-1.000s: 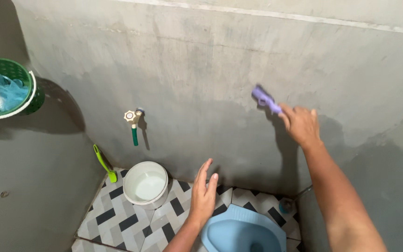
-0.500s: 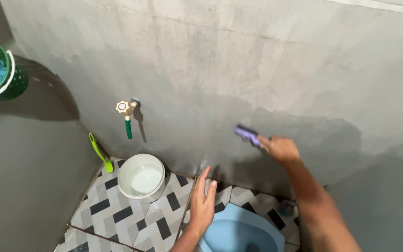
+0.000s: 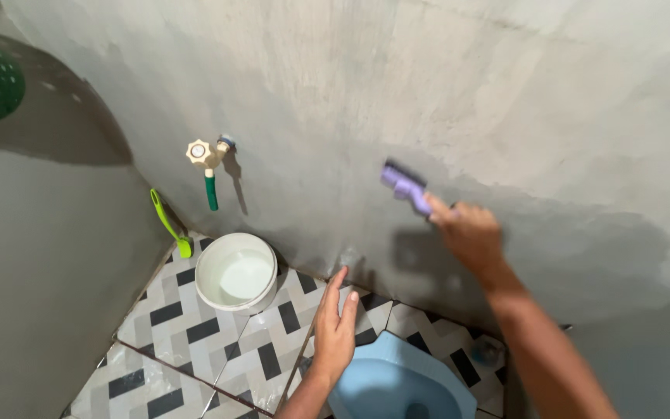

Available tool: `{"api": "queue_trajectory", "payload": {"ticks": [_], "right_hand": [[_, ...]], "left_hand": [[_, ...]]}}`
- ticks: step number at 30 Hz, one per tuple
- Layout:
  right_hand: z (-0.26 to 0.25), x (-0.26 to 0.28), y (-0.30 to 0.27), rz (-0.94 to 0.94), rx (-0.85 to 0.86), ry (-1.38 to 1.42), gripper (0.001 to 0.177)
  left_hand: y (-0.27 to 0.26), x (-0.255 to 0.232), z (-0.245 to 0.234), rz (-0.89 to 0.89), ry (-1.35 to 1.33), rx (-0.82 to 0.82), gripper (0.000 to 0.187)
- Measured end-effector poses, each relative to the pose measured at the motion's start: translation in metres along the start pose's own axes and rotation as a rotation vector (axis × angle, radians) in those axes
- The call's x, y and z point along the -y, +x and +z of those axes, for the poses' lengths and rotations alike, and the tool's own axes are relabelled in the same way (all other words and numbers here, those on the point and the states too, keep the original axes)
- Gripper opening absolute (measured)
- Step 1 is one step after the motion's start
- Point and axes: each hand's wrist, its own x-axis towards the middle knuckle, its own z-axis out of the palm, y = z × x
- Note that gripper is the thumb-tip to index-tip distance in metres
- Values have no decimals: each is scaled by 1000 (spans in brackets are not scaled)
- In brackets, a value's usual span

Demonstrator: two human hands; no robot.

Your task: The person scrubs the concrete wall of a bathroom using a purple brush, moving it across different sections of the wall near a water tap and a squat toilet.

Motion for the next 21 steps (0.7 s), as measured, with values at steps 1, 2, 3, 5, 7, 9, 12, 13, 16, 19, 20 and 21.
{"api": "queue_trajectory", "payload": {"ticks": [1,2,3,5,7,9,12,13,16,19,20,21], "right_hand": [[22,2,-19,-14,140,90,39],[44,3,-40,-28,281,180,39],[66,6,-62,-50,362,166,43],[103,9,-96,-98,520,137,50],[118,13,-110,-110,480,117,49],[108,23,-98,-103,416,94,46],[62,37,-49,-74,260,14,41],[47,40,-30,-61,161,24,40],[20,56,5,5,-210,254,36],[46,74,4,-24,-160,190,37],[63,77,-7,-43,-87,177,38],[82,82,-24,-62,-17,165,40]], "left_hand": [[-1,4,0,-19,6,1,51],[-2,8,0,-37,13,2,51],[-3,12,0,-56,17,4,51],[-5,20,-1,-91,21,-8,51],[-5,27,-3,-99,30,-21,52],[-5,32,-5,-84,42,-28,52],[-4,39,-6,-131,36,-43,53],[-2,41,-4,-116,34,-51,53],[4,46,-1,-95,26,-73,53],[6,52,2,-113,18,-73,53],[6,55,2,-112,21,-78,53],[8,59,2,-109,26,-84,52]]}}
